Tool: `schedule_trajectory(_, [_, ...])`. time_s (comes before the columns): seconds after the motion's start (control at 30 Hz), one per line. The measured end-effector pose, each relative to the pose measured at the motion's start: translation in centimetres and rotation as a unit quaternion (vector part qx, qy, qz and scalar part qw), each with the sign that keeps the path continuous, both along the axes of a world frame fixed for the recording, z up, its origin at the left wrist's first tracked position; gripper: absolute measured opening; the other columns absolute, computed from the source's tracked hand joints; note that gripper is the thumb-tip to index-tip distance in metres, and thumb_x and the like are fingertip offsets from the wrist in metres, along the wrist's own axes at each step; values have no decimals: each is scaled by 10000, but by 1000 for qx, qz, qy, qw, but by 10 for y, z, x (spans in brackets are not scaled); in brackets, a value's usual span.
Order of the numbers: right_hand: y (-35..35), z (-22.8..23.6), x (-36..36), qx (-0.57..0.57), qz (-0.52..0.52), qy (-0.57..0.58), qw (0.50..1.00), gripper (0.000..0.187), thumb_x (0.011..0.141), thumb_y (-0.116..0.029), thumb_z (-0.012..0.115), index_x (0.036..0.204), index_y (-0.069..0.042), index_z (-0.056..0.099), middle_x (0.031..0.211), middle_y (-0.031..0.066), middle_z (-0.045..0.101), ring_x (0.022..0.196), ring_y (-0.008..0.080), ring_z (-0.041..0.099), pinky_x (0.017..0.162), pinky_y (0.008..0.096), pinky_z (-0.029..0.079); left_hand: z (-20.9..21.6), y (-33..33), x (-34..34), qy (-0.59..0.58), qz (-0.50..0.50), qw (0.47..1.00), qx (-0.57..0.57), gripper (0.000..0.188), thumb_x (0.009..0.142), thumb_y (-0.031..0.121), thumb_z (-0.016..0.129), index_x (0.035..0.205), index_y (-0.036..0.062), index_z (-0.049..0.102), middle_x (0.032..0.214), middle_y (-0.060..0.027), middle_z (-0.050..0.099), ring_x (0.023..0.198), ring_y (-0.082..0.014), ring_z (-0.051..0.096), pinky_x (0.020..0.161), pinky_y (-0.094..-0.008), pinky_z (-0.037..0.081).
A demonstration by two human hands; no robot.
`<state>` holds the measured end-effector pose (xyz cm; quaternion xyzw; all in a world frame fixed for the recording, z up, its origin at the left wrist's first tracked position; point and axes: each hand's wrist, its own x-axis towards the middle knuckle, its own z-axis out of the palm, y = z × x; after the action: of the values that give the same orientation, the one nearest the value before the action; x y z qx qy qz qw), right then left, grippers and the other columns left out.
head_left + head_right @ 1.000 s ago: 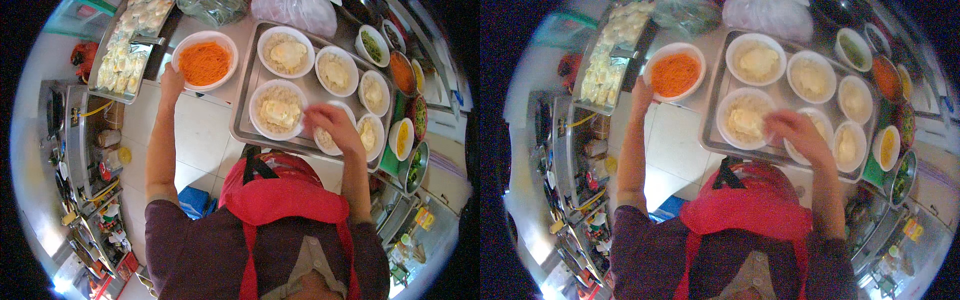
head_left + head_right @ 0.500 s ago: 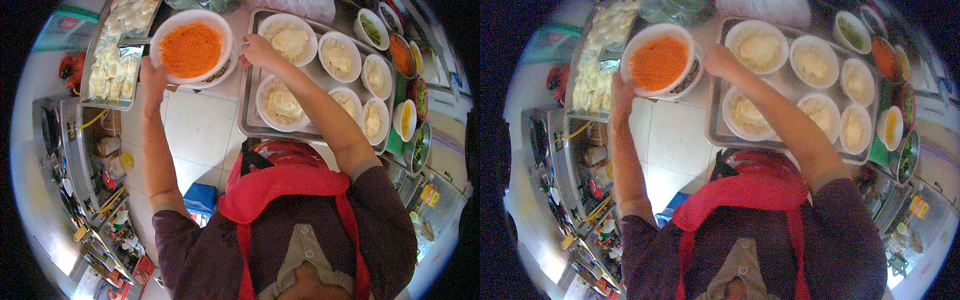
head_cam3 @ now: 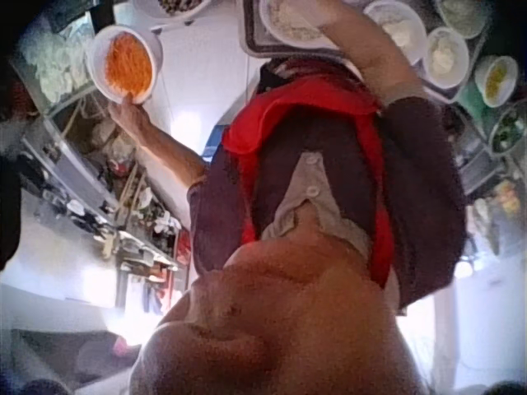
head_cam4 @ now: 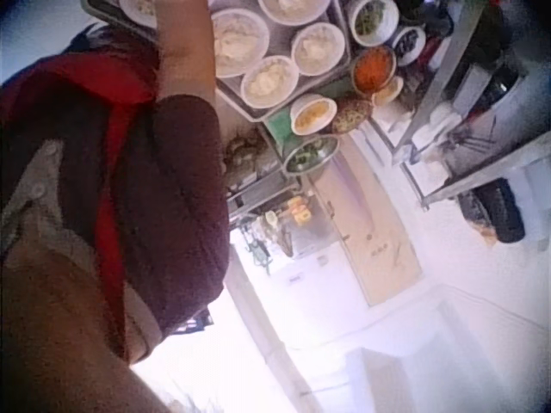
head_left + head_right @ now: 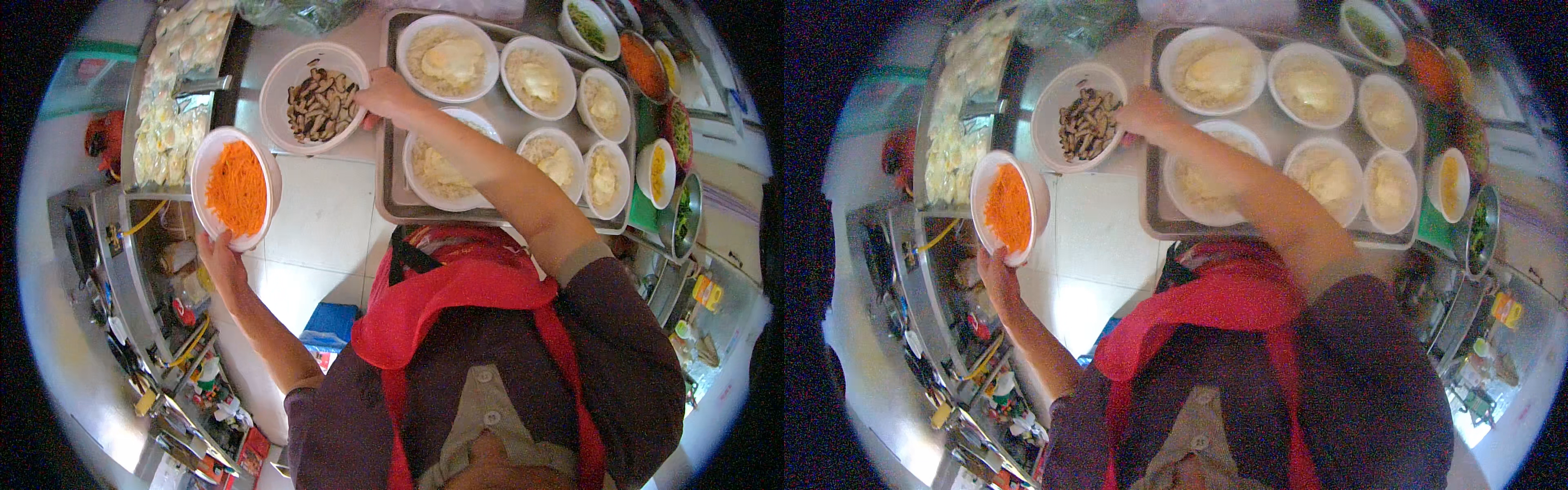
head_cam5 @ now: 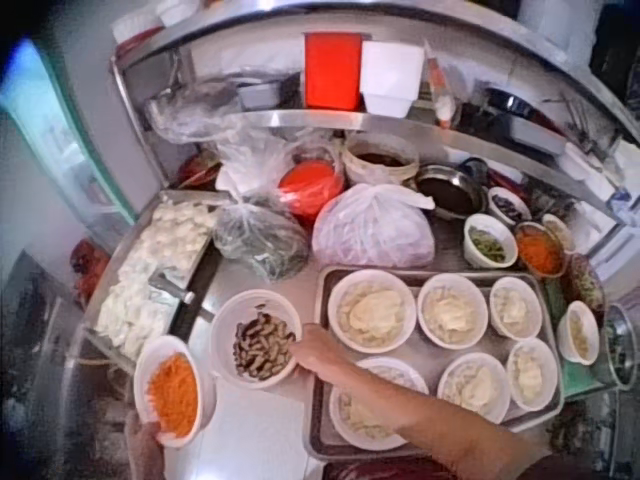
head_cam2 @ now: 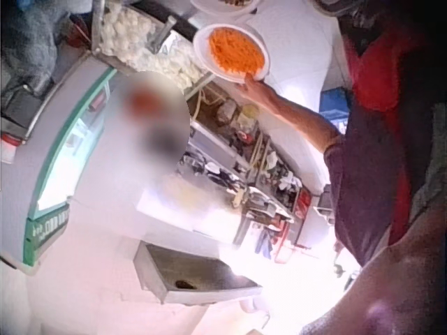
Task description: The person assembles multiple rice bowls by adding toppings. They wash green vegetables in a sink, then distribute them along with shredded carrots into bowls containing rice and fried eggs.
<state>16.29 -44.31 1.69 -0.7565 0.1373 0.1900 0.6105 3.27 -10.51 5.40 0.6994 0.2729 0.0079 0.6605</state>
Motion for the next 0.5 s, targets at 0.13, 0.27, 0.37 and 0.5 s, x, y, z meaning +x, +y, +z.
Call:
schedule_trajectory(0.13, [3,-44,18,-130,-30,-102,986,177,760,-65,559,870,63,611,679,173,634,487,208,622,418,300,508,-23,-22,11,4,25,1000,14,455,766,-17,502,1192,-65,351,1102,-217,506,896,-304,587,607,-374,555])
schedule_trajectory(0.27, [30,-37,29,57,-166,-70,982,182,767,-105,579,849,52,618,663,174,631,487,227,621,435,334,523,-33,-29,11,-6,-14,1000,21,563,790,6,506,1288,-47,249,1203,-228,431,956,-328,557,638,-380,563])
schedule_trajectory(0.37, [46,-8,25,155,-185,-46,969,179,766,-96,548,834,51,625,665,200,633,508,244,632,436,346,522,-45,-19,-1,-14,26,1000,6,621,748,-11,521,1283,-74,212,1212,-271,392,955,-363,526,657,-446,553])
schedule_trajectory(0.5, [54,-35,37,-3,-179,16,984,196,696,-74,591,821,69,640,755,239,632,660,320,646,570,383,531,-18,-53,-5,37,31,998,47,552,762,-31,466,1252,-89,218,1169,-310,415,910,-392,556,628,-444,554])
